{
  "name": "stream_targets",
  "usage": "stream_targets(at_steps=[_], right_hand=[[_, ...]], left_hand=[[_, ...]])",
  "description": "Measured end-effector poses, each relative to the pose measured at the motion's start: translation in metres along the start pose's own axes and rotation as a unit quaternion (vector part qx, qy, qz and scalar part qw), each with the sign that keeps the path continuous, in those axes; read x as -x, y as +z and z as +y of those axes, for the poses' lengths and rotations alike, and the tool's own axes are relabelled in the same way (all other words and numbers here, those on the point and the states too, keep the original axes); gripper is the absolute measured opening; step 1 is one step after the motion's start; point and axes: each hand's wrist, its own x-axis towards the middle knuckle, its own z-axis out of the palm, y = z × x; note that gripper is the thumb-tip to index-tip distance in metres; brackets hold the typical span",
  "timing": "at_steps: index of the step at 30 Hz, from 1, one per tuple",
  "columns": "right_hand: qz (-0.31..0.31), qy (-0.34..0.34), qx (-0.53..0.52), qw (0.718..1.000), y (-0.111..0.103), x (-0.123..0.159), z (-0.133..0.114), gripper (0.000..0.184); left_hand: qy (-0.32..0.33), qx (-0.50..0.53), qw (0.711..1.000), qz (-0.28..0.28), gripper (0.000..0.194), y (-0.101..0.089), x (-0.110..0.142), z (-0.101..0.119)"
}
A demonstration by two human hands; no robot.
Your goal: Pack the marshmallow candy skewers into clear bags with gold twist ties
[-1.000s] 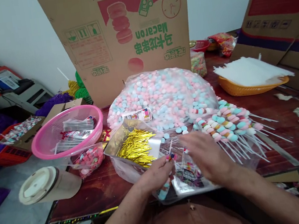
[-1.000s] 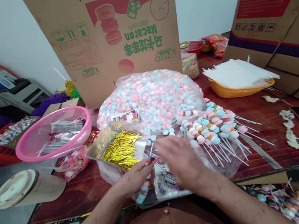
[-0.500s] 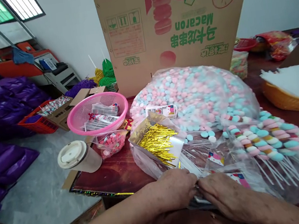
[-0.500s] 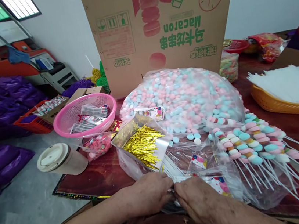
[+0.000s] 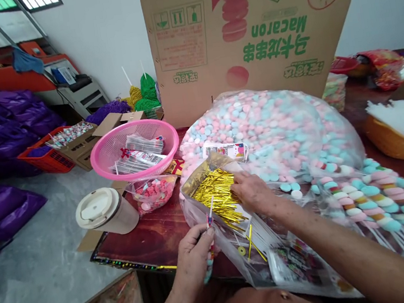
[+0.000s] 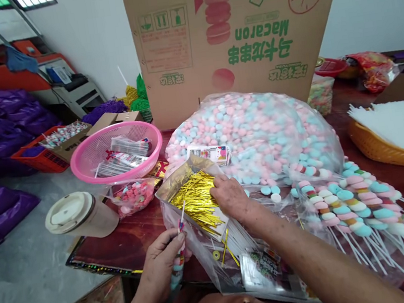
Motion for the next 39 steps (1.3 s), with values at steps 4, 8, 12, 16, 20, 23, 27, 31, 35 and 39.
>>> stream_targets(at_steps=[4,8,12,16,20,23,27,31,35,39], right_hand=[[-0.024,0.001,-0.015,1.000,-0.005,-0.008,0.006,0.013],[-0.023,0.042,-0.039,0.998,-0.025,0.015,0.011,0.016],[0.015,0.064,-0.207,0.976,-0.034,0.058,-0.002,0.018],[0.086,0.065,-0.382,0.918,-0.023,0.090,-0.015,0.018],[0.121,0.132,-0.184,0.967,-0.010,0.075,0.001,0.020],[0.054,0.121,-0.086,0.987,-0.002,0.043,0.009,0.022],[0.028,0.107,-0.077,0.991,0.004,0.010,0.003,0.020],[0.028,0.115,-0.081,0.990,-0.002,0.020,0.004,0.017],[0.033,0.108,-0.258,0.959,-0.020,0.061,-0.004,0.019],[0.055,0.084,-0.469,0.878,-0.026,0.089,-0.033,0.019]], left_hand=[[-0.036,0.087,0.996,-0.007,0.021,0.010,0.000,0.008],[-0.050,0.129,0.990,-0.027,0.023,0.023,-0.002,0.018],[-0.077,0.151,0.984,-0.047,0.025,0.043,-0.003,0.024],[-0.069,0.141,0.986,-0.062,0.023,0.057,-0.002,0.024],[-0.044,0.138,0.989,-0.015,0.025,0.052,-0.003,0.024],[-0.031,0.134,0.990,0.011,0.026,0.043,-0.001,0.023],[-0.045,0.131,0.990,0.005,0.027,0.033,0.003,0.016],[-0.043,0.131,0.990,0.002,0.024,0.030,0.001,0.013],[-0.051,0.120,0.991,-0.029,0.022,0.040,-0.005,0.018],[-0.075,0.127,0.986,-0.080,0.022,0.063,-0.008,0.020]])
